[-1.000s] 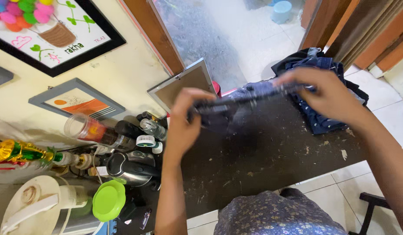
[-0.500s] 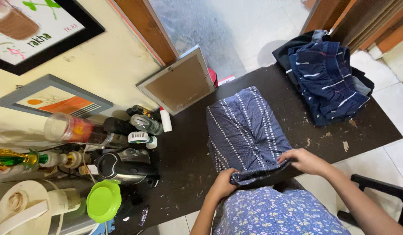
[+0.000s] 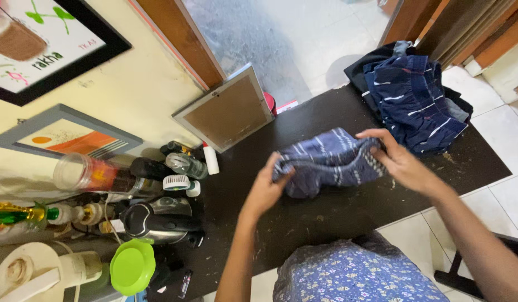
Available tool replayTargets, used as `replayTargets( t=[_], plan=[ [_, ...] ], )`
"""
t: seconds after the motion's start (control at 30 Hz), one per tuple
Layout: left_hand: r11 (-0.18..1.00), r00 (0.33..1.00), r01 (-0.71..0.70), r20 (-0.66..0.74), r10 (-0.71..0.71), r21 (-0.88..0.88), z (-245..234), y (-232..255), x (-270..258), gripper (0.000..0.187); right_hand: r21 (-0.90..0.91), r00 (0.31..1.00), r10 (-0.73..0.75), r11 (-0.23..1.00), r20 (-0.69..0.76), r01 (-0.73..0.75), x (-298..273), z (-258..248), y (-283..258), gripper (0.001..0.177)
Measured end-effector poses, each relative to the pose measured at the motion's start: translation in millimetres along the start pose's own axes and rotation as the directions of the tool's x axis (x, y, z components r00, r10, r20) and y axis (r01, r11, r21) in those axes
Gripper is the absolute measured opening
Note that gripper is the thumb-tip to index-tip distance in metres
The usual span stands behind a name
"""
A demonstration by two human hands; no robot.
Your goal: The person picks up a shirt and a pair of shorts from a pile of laundry on the floor, then proceeds to fold them one by one on a flat surface.
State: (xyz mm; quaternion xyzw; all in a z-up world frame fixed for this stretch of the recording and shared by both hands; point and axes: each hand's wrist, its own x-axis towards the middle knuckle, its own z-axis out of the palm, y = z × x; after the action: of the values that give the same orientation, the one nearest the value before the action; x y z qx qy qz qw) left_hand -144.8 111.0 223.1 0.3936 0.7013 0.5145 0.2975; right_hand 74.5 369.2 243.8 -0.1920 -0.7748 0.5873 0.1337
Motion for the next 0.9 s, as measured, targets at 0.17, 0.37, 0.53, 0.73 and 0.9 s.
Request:
replayTargets(
  t=[0.17,0.37,0.53,0.73,0.9],
  plan=[
    [0.985,0.977,-0.171,-0.13,0.172,0.02,-37.4,76.6,18.3,0.022,-0.505,0.98,-0.112,0.844,0.164,0.181,6.9,-19.5,-95.1,0.031],
    [0.963,0.946,-0.266,-0.18,0.269,0.044,-56.9,122.0,7.8,0.03,-0.483,0.994,-0.022,0.873,0.111,0.073,-7.8,-62.4,-110.2,0.025],
    [0.992,0.98,-0.114,-0.16,0.122,0.055,-58.4,117.9,18.6,0.019,-0.437,0.989,0.07,0.899,0.127,-0.007,-4.7,-74.6,-96.9,0.013],
    [0.938,0.936,-0.275,-0.166,0.312,0.21,-61.5,108.6,82.2,0.021,-0.466,0.997,-0.072,0.882,0.005,0.066,41.3,-69.9,-111.3,0.018],
    [0.917,0.904,-0.385,-0.156,0.398,0.106,-65.4,130.1,95.5,0.023,-0.499,0.933,-0.322,0.842,-0.16,0.205,33.9,-74.7,-135.6,0.035]
  ],
)
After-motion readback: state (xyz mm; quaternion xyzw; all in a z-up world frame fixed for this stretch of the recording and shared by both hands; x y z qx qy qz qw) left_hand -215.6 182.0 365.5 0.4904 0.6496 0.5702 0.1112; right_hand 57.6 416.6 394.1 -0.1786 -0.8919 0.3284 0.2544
